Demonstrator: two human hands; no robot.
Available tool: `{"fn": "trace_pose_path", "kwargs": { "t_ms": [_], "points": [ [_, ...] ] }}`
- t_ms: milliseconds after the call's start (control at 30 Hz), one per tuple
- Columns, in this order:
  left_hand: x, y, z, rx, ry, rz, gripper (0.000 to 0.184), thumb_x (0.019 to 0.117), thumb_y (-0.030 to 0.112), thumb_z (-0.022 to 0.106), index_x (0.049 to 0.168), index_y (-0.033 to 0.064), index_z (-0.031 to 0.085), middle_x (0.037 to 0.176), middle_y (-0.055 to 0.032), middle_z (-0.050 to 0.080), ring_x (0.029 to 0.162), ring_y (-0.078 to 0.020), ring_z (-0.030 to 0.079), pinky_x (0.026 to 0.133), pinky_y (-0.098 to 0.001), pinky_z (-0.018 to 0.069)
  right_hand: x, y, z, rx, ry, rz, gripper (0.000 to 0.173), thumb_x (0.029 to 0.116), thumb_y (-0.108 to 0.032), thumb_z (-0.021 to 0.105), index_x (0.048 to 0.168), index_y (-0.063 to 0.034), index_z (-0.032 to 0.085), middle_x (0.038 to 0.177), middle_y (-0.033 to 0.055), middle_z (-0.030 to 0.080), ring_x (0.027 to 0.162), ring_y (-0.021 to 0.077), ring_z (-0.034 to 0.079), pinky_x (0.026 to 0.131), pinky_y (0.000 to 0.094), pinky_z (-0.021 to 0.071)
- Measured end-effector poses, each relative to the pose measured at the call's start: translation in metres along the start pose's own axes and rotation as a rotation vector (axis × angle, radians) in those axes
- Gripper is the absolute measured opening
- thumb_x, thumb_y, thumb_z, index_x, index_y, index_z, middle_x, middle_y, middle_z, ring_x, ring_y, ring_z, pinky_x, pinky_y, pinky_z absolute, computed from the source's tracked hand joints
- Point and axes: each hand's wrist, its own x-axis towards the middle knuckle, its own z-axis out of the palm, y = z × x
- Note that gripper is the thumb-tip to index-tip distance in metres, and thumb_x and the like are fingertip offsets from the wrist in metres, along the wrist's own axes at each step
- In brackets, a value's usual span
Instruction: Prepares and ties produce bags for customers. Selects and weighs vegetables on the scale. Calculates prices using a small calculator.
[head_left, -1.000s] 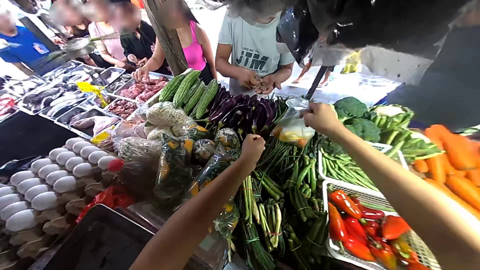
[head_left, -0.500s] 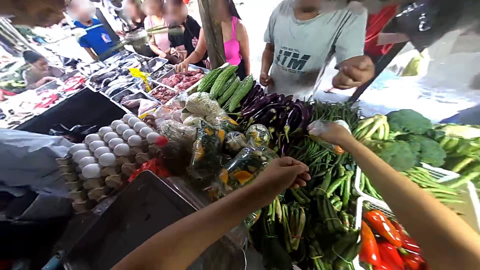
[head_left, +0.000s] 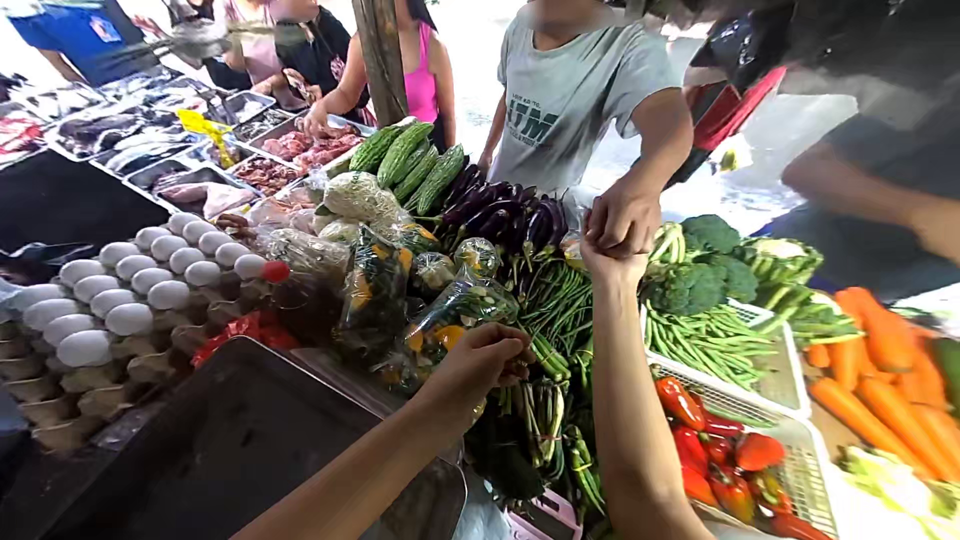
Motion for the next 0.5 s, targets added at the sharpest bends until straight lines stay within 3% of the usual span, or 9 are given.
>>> {"fn": "trace_pose_path", "kwargs": {
  "t_ms": [67,133,267,333,367,400,467,500],
  "points": [
    [-0.011,-0.004,-0.007,-0.029,0.003,0.003,0.019,0.1067,0.011,0.049,0.115,0.0027,0.064,0.098,-0.0067,0.070,0.085,-0.0139,0.068,0.078,-0.0272,0.0564,-0.022,0.004,-0.001,0.083,0.141,-0.023,0.052,0.1043,-0.056,0.023,0.119,-0.0115,0.047,0.108,0.0120,0.059,0.103,0.0276,0.064,0.094,0.0496,0.0556],
    [-0.019,-0.007,-0.014,-0.059,0.026,-0.011,0.018,0.1065,0.011,0.050,0.113,0.0024,0.065,0.096,-0.0073,0.070,0.085,-0.0147,0.068,0.079,-0.0275,0.0567,-0.028,0.004,-0.012,0.106,0.224,-0.014,0.048,0.1044,-0.053,0.027,0.119,-0.0115,0.048,0.109,0.0118,0.060,0.102,0.0269,0.065,0.090,0.0475,0.0576],
    [-0.027,-0.010,-0.026,-0.059,0.076,-0.036,0.018,0.1067,0.011,0.050,0.113,0.0034,0.066,0.097,-0.0075,0.070,0.084,-0.0142,0.068,0.077,-0.0260,0.0561,-0.028,-0.001,-0.038,0.062,0.122,0.058,0.045,0.1053,-0.046,0.028,0.115,-0.0097,0.053,0.106,0.0108,0.065,0.098,0.0234,0.069,0.084,0.0412,0.0599],
    [-0.029,-0.012,-0.028,-0.063,0.094,-0.044,0.018,0.1067,0.011,0.050,0.112,0.0031,0.066,0.097,-0.0077,0.070,0.084,-0.0141,0.068,0.076,-0.0254,0.0560,-0.030,0.000,-0.035,0.109,0.078,0.074,0.040,0.1054,-0.041,0.027,0.106,-0.0102,0.053,0.095,0.0083,0.064,0.082,0.0184,0.067,0.074,0.0343,0.0593],
    [-0.029,-0.012,-0.027,-0.064,0.099,-0.048,0.018,0.1066,0.010,0.050,0.112,0.0030,0.066,0.097,-0.0079,0.071,0.084,-0.0143,0.068,0.077,-0.0253,0.0561,-0.031,0.000,-0.031,0.122,0.099,0.064,0.039,0.1067,-0.041,0.028,0.106,-0.0107,0.052,0.095,0.0076,0.063,0.084,0.0176,0.067,0.076,0.0331,0.0594],
    [-0.030,-0.013,-0.026,-0.063,0.098,-0.049,0.018,0.1067,0.010,0.050,0.112,0.0029,0.066,0.098,-0.0080,0.071,0.084,-0.0144,0.068,0.077,-0.0252,0.0563,-0.035,-0.001,-0.029,0.117,0.120,0.054,0.038,0.1084,-0.041,0.028,0.114,-0.0107,0.049,0.105,0.0082,0.063,0.097,0.0191,0.068,0.089,0.0342,0.0583],
    [-0.032,-0.014,-0.023,-0.051,0.080,-0.044,0.018,0.1069,0.011,0.050,0.113,0.0032,0.066,0.098,-0.0082,0.071,0.085,-0.0145,0.069,0.077,-0.0251,0.0562,-0.046,-0.005,-0.025,0.055,0.123,0.065,0.051,0.1100,-0.041,0.022,0.141,-0.0077,0.043,0.134,0.0122,0.061,0.127,0.0238,0.062,0.110,0.0378,0.0491],
    [-0.034,-0.015,-0.021,-0.047,0.072,-0.041,0.019,0.1068,0.011,0.050,0.112,0.0033,0.066,0.098,-0.0084,0.071,0.085,-0.0148,0.069,0.077,-0.0252,0.0559,-0.056,-0.008,-0.024,-0.027,0.122,0.083,0.056,0.1101,-0.042,0.018,0.148,-0.0075,0.039,0.140,0.0124,0.058,0.133,0.0241,0.058,0.113,0.0384,0.0461]
  ]
}}
